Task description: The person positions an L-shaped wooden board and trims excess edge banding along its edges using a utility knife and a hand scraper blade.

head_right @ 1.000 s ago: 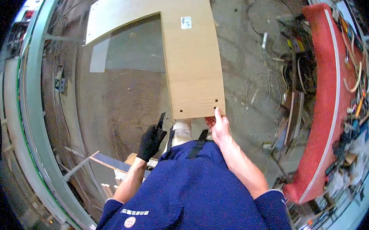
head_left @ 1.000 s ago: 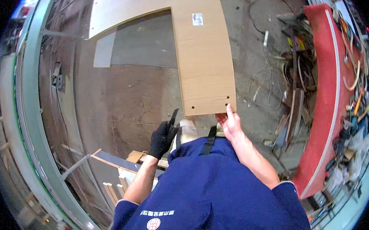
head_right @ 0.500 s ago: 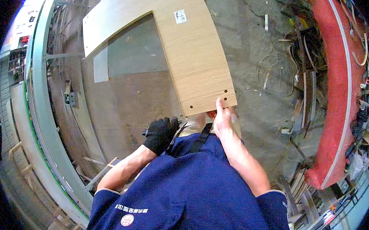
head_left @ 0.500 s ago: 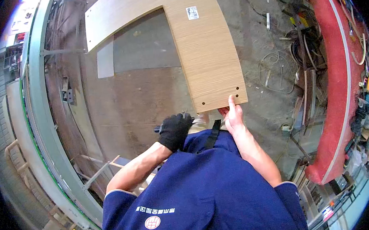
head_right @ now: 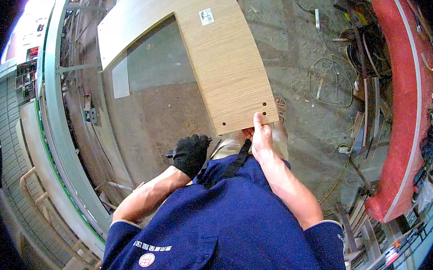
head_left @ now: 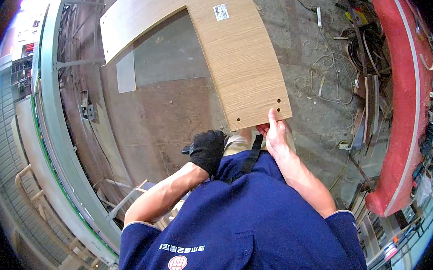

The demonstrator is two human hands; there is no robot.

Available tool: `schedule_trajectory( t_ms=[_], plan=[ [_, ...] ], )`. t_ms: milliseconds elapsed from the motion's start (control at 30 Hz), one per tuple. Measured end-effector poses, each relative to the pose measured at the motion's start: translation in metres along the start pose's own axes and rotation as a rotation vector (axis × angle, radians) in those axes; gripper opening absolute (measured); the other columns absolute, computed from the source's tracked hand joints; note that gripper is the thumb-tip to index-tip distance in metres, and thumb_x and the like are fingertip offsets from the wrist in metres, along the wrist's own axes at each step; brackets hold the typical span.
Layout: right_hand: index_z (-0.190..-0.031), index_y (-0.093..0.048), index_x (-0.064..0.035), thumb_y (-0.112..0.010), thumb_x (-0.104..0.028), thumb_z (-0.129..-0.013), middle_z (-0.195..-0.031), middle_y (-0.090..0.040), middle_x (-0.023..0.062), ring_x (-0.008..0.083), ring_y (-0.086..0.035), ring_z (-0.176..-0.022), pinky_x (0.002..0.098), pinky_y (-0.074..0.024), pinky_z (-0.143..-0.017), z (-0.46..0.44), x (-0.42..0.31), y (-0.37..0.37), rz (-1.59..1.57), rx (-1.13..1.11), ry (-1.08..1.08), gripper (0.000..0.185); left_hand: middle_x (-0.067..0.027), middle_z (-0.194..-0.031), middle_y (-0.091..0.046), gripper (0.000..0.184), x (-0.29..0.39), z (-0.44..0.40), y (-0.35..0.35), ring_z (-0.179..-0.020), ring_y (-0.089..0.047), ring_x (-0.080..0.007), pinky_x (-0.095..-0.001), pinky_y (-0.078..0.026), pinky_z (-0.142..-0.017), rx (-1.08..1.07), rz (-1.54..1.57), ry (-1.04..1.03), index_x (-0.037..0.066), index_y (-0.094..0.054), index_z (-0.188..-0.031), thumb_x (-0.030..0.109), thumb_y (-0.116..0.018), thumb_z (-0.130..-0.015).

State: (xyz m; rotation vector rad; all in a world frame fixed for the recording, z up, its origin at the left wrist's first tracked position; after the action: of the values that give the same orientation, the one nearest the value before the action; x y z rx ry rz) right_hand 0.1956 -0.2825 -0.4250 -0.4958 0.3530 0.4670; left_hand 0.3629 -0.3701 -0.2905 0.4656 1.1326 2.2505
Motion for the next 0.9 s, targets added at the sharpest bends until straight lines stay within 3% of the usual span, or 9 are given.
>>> schedule_trajectory(
  t_ms=[133,233,333,533,733,833,900],
  plan=[
    [-0.130,-0.046,-0.0095,-0.056,-0.049,-0.098,-0.111,-0.060,0.0087,0.0207,-0.062,-0.093,0.0366,-0.0546,-0.081,-0.003,0.001,0.001,0.032,0.015,0.021,0.052,-0.0165,-0.081,-0.066,0.013,-0.003,0.000,-0.005,-0.074,-0.067,-0.0339,-0.0468,-0.052,-0.065,-0.020,0.009,0.010,0.009,-0.065,-0.093,0.016,-0.056,-0.088],
    [-0.121,-0.053,-0.0025,-0.054,-0.046,-0.099,-0.105,-0.063,0.0080,0.0168,-0.063,-0.090,0.0333,-0.0545,-0.079,0.004,-0.006,-0.005,0.040,0.049,0.030,0.049,-0.0173,-0.081,-0.066,0.014,-0.006,0.000,-0.009,-0.072,-0.067,-0.0343,-0.0476,-0.052,-0.063,0.005,0.036,-0.010,0.008,-0.064,-0.095,0.019,-0.057,-0.089],
    [-0.118,-0.054,-0.0012,-0.054,-0.046,-0.100,-0.100,-0.064,0.0077,0.0168,-0.064,-0.085,0.0316,-0.0549,-0.075,0.002,-0.004,-0.002,0.064,0.106,0.056,0.049,-0.0161,-0.079,-0.068,0.014,-0.005,-0.003,-0.009,-0.069,-0.069,-0.0314,-0.0435,-0.053,-0.058,0.036,-0.033,-0.020,0.008,-0.066,-0.089,0.019,-0.059,-0.086],
    [-0.112,-0.053,-0.0051,-0.054,-0.052,-0.097,-0.095,-0.063,0.0077,0.0184,-0.063,-0.078,0.0354,-0.0550,-0.072,-0.005,-0.003,0.000,0.099,0.094,0.091,0.050,-0.0149,-0.077,-0.067,0.013,-0.011,-0.004,-0.016,-0.066,-0.069,-0.0311,-0.0428,-0.052,-0.055,0.088,0.042,-0.071,0.008,-0.065,-0.089,0.019,-0.058,-0.087],
    [-0.116,-0.052,-0.0038,-0.055,-0.053,-0.096,-0.100,-0.063,0.0085,0.0190,-0.063,-0.085,0.0352,-0.0547,-0.074,-0.015,0.008,0.012,0.127,0.154,0.038,0.053,-0.0163,-0.078,-0.067,0.013,-0.012,-0.019,-0.044,-0.069,-0.068,-0.0360,-0.0466,-0.053,-0.057,0.081,0.136,-0.087,0.008,-0.065,-0.093,0.017,-0.057,-0.088],
    [-0.121,-0.051,-0.0035,-0.056,-0.053,-0.096,-0.105,-0.062,0.0096,0.0197,-0.063,-0.091,0.0365,-0.0547,-0.077,-0.016,0.003,0.011,0.157,0.135,0.119,0.056,-0.0173,-0.077,-0.067,0.013,-0.031,-0.036,-0.078,-0.068,-0.068,-0.0371,-0.0480,-0.053,-0.057,0.165,0.131,-0.036,0.008,-0.065,-0.094,0.017,-0.056,-0.088],
    [-0.123,-0.050,-0.0037,-0.057,-0.053,-0.096,-0.106,-0.062,0.0099,0.0204,-0.063,-0.092,0.0377,-0.0547,-0.079,-0.013,0.002,0.008,0.149,0.126,0.091,0.057,-0.0200,-0.078,-0.067,0.014,-0.052,-0.051,-0.101,-0.070,-0.068,-0.0384,-0.0492,-0.053,-0.057,0.103,0.182,0.044,0.007,-0.064,-0.094,0.018,-0.056,-0.090]
  ],
)
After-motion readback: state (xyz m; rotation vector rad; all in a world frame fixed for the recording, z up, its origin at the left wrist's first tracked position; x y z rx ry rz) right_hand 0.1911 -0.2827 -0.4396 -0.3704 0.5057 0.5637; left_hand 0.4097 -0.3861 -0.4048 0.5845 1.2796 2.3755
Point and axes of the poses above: each hand's wrist, its own z-axis away from the middle knuckle, its own y-axis out of the back of the hand, x = y × z, the point moved 7 cm from there along -z, towards the middle knuckle
